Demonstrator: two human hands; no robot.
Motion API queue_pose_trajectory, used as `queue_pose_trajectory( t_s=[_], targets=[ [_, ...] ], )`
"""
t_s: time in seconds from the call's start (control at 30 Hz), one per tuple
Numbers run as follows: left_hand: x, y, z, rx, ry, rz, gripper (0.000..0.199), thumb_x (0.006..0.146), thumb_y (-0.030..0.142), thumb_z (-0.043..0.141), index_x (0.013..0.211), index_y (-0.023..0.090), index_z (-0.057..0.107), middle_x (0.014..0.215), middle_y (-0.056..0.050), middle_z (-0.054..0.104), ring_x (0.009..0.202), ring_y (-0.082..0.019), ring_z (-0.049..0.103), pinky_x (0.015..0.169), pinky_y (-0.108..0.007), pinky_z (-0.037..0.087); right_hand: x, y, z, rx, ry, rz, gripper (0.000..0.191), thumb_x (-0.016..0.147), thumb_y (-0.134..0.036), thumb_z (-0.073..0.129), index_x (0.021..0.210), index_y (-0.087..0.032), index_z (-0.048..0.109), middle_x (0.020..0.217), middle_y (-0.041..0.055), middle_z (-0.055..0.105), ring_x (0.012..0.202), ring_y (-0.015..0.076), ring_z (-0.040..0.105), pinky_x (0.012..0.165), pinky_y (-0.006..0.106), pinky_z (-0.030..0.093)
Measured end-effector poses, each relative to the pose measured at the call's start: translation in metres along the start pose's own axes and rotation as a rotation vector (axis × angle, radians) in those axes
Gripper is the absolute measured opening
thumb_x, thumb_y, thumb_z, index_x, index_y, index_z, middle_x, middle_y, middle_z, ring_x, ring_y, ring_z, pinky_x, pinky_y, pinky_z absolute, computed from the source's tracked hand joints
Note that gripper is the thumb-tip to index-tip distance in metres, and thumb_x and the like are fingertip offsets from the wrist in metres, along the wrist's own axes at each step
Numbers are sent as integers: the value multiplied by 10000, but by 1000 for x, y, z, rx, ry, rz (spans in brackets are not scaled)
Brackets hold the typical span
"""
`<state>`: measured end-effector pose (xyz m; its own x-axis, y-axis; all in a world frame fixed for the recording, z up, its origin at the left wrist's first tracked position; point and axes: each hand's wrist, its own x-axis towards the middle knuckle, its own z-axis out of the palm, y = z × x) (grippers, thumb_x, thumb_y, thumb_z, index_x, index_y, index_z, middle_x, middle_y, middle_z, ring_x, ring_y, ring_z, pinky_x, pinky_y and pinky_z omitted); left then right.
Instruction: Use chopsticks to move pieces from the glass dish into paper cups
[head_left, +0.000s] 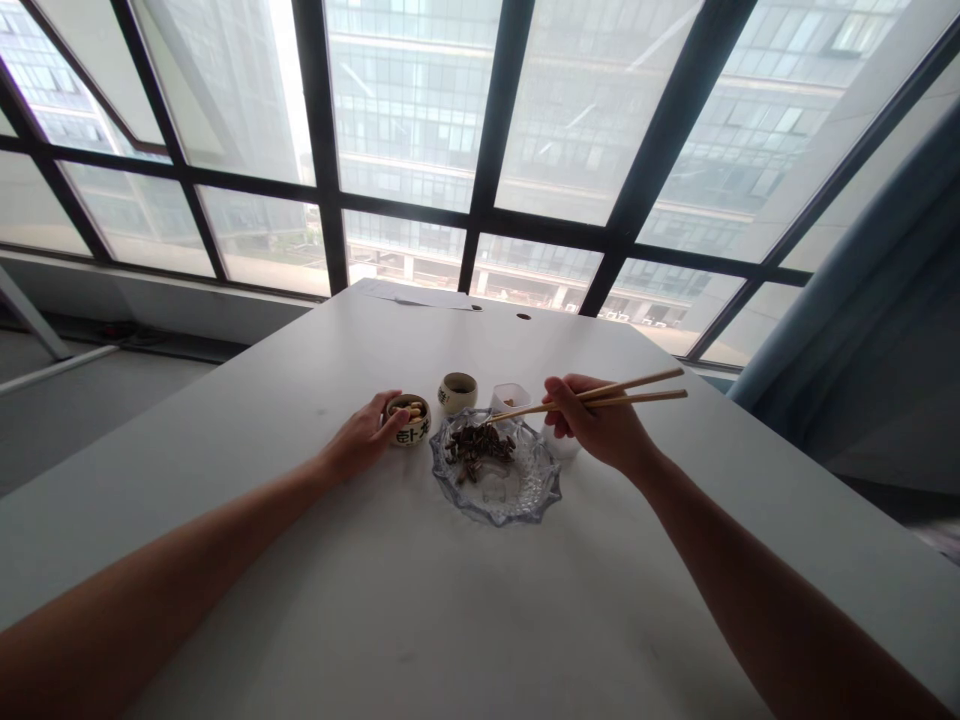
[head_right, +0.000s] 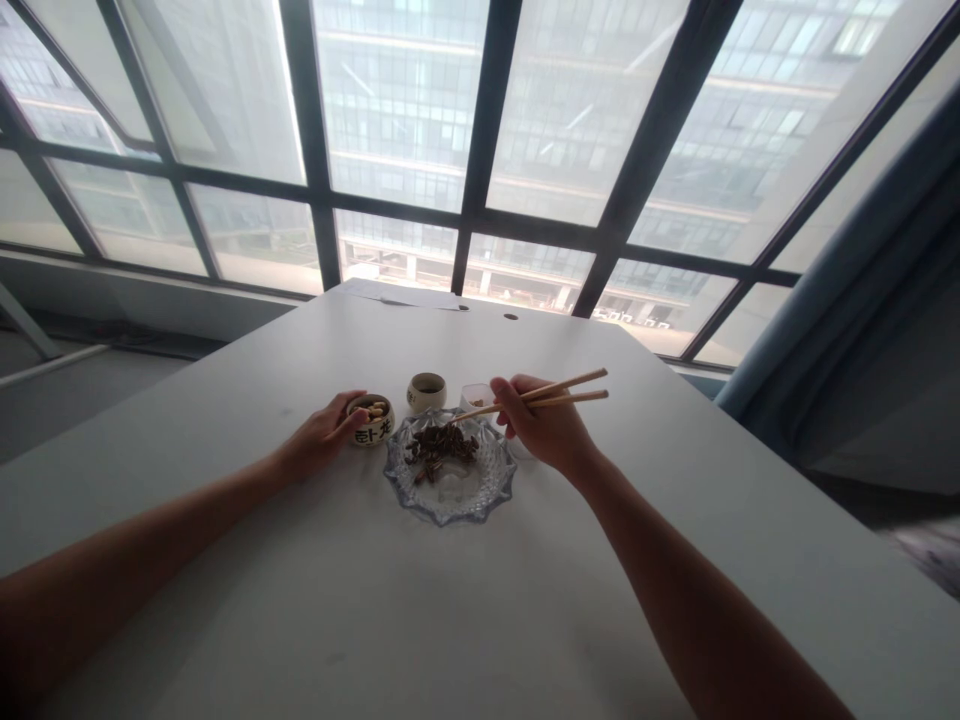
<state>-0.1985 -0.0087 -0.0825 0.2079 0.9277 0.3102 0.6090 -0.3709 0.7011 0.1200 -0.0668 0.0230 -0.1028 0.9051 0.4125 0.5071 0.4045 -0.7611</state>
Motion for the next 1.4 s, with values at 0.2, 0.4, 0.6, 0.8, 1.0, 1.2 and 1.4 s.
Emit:
queue_pose_trajectory(
  t_s=[0.2,0.4,0.6,0.8,1.0,1.2,1.4],
  targets=[
    [-1,2,-1,6,-7,-6,817,888,769,336,1393,147,496,1230,-157,693,1106,-318,666,983,-446,496,-5,-5,12,71,-148,86,616,793,-770,581,675,-168,637,522,39,637,397,121,564,361,213,418],
    [-1,5,-2,3,0,1,853,866,802,324,1364,138,524,1186,-159,710,1066,-323,681,968,-444,509,-9,-2,22,80,-243,47,565,807,-732,601,674,-184,638,569,42,663,461,140,603,409,228,459],
    [-1,3,-2,-7,-7,9,829,876,785,337,1366,142,519,1214,-155,699,1098,-320,666,984,-443,499,-12,-4,25,112,-182,21,552,848,-705,577,691,-179,632,549,36,644,440,131,586,401,224,459],
    [0,1,0,-14,-3,19,823,880,780,338,1364,138,517,1219,-159,695,1102,-321,667,980,-444,501,-13,4,35,148,-260,3,534,837,-692,607,664,-187,582,546,23,632,455,132,603,399,213,462],
    [0,0,0,-17,-4,16,807,888,771,343,1363,142,518,1211,-157,699,1092,-321,671,973,-449,503,-13,11,36,147,-272,-19,499,869,-650,600,675,-191,578,564,28,644,452,132,607,390,210,453],
    [0,-2,0,-31,0,21,798,886,766,364,1365,147,520,1187,-149,712,1076,-311,678,957,-439,512,-13,13,37,136,-248,-74,494,891,-637,581,677,-191,578,549,20,644,418,122,592,374,206,451],
    [-1,-1,0,-24,5,19,818,874,789,349,1350,150,531,1186,-149,709,1082,-313,675,962,-435,510,-13,10,31,108,-219,-81,499,902,-631,565,692,-180,618,543,26,652,410,120,587,363,199,439]
  ],
)
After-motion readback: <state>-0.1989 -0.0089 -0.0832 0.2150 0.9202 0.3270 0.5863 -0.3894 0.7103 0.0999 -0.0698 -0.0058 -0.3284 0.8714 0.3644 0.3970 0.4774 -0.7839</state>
